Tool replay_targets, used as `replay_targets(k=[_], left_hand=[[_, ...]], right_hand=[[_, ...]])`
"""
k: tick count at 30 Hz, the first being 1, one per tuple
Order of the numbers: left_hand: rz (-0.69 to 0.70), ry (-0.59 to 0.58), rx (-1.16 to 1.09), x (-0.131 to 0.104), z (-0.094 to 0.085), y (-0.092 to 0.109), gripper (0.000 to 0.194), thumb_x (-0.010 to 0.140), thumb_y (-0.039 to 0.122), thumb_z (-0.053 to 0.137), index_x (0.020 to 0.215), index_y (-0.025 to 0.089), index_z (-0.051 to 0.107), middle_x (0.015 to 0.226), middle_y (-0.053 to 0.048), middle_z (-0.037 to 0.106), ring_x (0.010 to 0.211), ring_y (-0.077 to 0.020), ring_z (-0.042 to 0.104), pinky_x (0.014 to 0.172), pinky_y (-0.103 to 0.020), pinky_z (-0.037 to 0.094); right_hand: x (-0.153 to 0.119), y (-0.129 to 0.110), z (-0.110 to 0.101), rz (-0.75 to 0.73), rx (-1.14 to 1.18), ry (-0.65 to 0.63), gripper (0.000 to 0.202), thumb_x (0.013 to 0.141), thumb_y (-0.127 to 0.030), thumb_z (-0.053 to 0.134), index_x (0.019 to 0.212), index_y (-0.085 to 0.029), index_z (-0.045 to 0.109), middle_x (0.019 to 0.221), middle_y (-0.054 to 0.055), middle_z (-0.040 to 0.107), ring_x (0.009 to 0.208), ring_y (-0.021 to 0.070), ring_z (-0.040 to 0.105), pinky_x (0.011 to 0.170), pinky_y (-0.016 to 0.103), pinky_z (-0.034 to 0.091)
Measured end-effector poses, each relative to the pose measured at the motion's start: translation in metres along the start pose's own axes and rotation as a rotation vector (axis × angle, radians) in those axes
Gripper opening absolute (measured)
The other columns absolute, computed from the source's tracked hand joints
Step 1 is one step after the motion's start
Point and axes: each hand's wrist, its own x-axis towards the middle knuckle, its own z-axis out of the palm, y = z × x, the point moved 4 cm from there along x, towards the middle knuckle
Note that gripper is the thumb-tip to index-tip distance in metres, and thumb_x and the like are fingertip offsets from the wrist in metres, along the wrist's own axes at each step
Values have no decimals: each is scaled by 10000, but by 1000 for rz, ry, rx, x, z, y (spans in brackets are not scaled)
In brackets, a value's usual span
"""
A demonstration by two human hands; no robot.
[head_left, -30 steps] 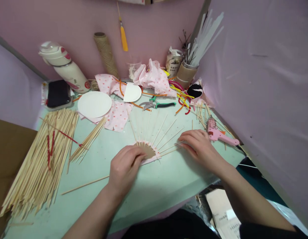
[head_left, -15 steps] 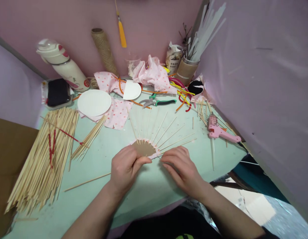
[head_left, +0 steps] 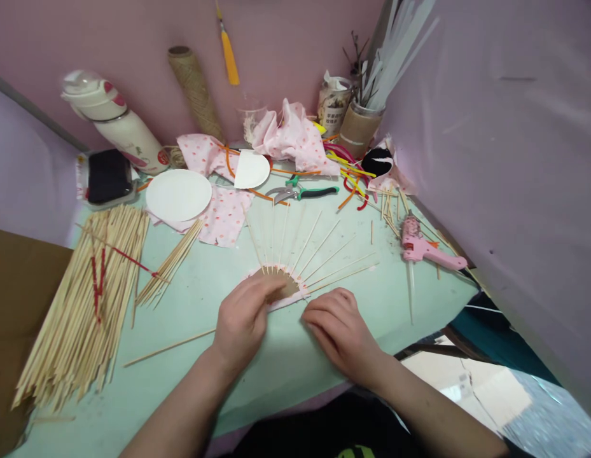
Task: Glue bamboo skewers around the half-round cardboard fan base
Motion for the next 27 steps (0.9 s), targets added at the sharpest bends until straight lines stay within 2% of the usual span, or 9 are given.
replay_targets(k=[3, 6, 10, 12, 15, 20, 23, 27], left_hand=[[7, 6, 9, -2, 0, 0, 462, 924, -11, 367, 1283, 223, 539, 1163, -48, 713, 1092, -143, 659, 938, -295, 524], [5, -29, 76, 1, -6, 9, 446, 912, 18, 405, 1294, 223, 507, 1190, -60, 695, 1143, -174, 629, 967, -335, 490], [71, -267, 223, 11, -14, 22, 359, 908, 65, 433, 1207, 224, 551, 1076, -41, 729, 1069, -202, 648, 883, -366, 422], [150, -321, 248, 16, -17, 24, 301, 909, 102, 469, 1163, 226, 574, 997, -27, 743, 1020, -212, 655, 838, -382, 379], [278, -289, 227, 21, -16, 21, 198, 892, 130, 539, 1061, 214, 599, 948, -18, 757, 985, -214, 656, 806, -386, 344], [447, -233, 197, 13, 2, 14, 19, 850, 184, 615, 850, 202, 609, 969, -16, 776, 963, -218, 660, 763, -384, 332], [466, -229, 214, 9, 9, 12, 129, 843, 221, 634, 745, 191, 556, 992, -28, 777, 953, -225, 660, 745, -388, 335], [453, -238, 221, 9, 11, 9, 149, 853, 247, 631, 743, 192, 547, 1028, -33, 776, 967, -230, 660, 740, -392, 335]], right_hand=[[-1, -1, 3, -9, -9, -21, 170, 953, -126, 517, 1040, -244, 604, 926, 45, 697, 866, 204, 608, 816, 418, 408], [-1, 0, 5, -6, -12, -41, 156, 952, -144, 526, 1037, -247, 607, 934, 43, 696, 873, 209, 605, 822, 422, 403], [-2, 3, 6, 0, 4, -56, 158, 957, -159, 509, 1038, -254, 606, 944, 36, 695, 885, 207, 591, 835, 429, 403], [-3, 4, 6, -7, 10, -55, 151, 958, -154, 505, 1031, -241, 604, 939, 37, 693, 885, 203, 582, 840, 428, 399], [-3, 3, 7, -13, 5, -56, 133, 956, -145, 512, 1017, -221, 601, 929, 42, 685, 879, 201, 573, 839, 419, 388], [-3, 3, 8, -16, -12, -52, 101, 963, -143, 520, 993, -203, 595, 919, 42, 669, 883, 193, 564, 842, 398, 375], [-4, 3, 10, -22, -18, -52, 76, 967, -137, 525, 964, -184, 585, 910, 39, 660, 880, 179, 546, 849, 389, 365], [-4, 3, 12, -24, -21, -70, 77, 972, -145, 517, 951, -180, 582, 911, 40, 652, 876, 175, 527, 847, 389, 356]])
